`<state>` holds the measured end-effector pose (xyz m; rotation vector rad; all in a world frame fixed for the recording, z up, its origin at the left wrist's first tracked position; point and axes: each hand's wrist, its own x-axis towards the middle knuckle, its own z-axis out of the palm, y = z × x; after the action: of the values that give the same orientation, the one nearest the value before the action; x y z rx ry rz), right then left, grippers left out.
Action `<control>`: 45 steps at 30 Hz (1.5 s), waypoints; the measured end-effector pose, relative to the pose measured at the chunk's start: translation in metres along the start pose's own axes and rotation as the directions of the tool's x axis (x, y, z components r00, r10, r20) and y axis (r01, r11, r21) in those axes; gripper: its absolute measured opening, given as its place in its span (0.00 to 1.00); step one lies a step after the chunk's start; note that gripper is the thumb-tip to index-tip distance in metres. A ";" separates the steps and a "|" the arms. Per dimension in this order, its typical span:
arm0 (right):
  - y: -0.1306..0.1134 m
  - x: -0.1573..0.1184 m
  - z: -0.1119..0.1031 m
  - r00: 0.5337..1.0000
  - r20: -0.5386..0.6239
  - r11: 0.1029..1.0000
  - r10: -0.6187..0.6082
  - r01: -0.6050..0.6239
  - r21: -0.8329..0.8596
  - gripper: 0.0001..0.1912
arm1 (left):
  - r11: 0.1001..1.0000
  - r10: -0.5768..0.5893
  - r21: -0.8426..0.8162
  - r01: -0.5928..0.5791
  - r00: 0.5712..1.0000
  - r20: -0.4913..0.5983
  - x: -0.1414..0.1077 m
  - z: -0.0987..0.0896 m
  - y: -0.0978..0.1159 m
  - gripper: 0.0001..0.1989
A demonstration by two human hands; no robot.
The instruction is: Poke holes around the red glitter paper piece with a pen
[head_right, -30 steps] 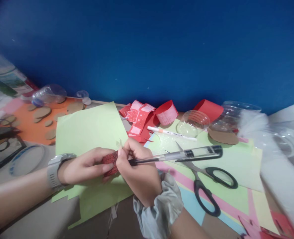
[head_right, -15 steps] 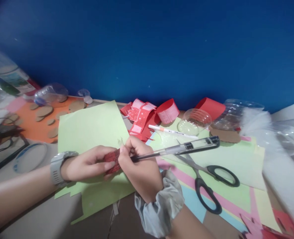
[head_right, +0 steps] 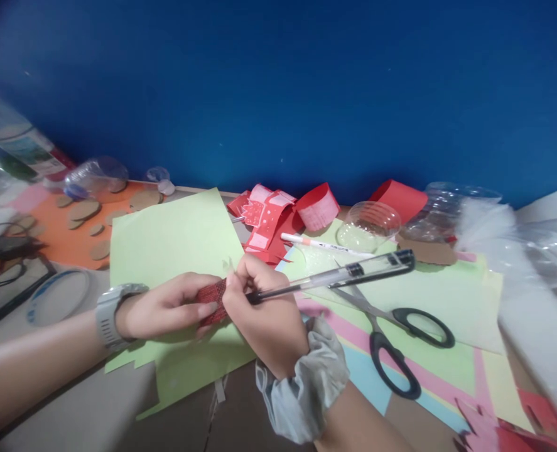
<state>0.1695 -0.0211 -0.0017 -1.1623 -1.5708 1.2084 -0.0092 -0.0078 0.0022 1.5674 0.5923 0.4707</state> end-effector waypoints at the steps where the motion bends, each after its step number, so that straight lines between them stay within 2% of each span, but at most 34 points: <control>1: 0.000 0.000 0.000 1.000 0.001 1.000 0.001 -0.001 0.000 0.16 | 1.000 0.002 0.002 -0.002 1.000 -0.001 0.000 0.000 0.000 0.10; 5: -0.001 0.001 0.000 1.000 -0.024 1.000 0.001 -0.001 0.011 0.15 | 1.000 -0.004 -0.012 0.004 1.000 0.000 -0.001 0.001 0.000 0.10; 10: -0.001 0.001 -0.001 1.000 0.005 1.000 -0.007 0.007 0.003 0.16 | 1.000 0.005 -0.025 -0.005 1.000 -0.001 -0.001 0.001 -0.001 0.10; 14: 0.000 0.000 -0.001 1.000 -0.030 1.000 -0.006 0.006 0.000 0.15 | 1.000 -0.010 -0.027 0.010 1.000 0.000 -0.001 0.001 -0.002 0.10; 19: 0.000 0.001 0.000 1.000 -0.001 1.000 -0.006 0.006 -0.010 0.16 | 1.000 -0.007 -0.009 0.007 1.000 0.002 -0.001 0.001 -0.001 0.10; 36: -0.001 0.000 0.000 1.000 -0.017 1.000 0.005 -0.005 -0.001 0.15 | 1.000 -0.027 0.004 0.027 1.000 -0.004 -0.001 0.001 0.000 0.10; 45: -0.002 -0.001 -0.001 1.000 -0.011 0.999 0.025 -0.025 0.034 0.15 | 1.000 0.001 0.027 -0.001 1.000 0.007 0.001 0.000 0.000 0.11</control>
<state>0.1704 -0.0218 0.0006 -1.1680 -1.5260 1.2377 -0.0088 -0.0073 0.0017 1.5941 0.5943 0.4596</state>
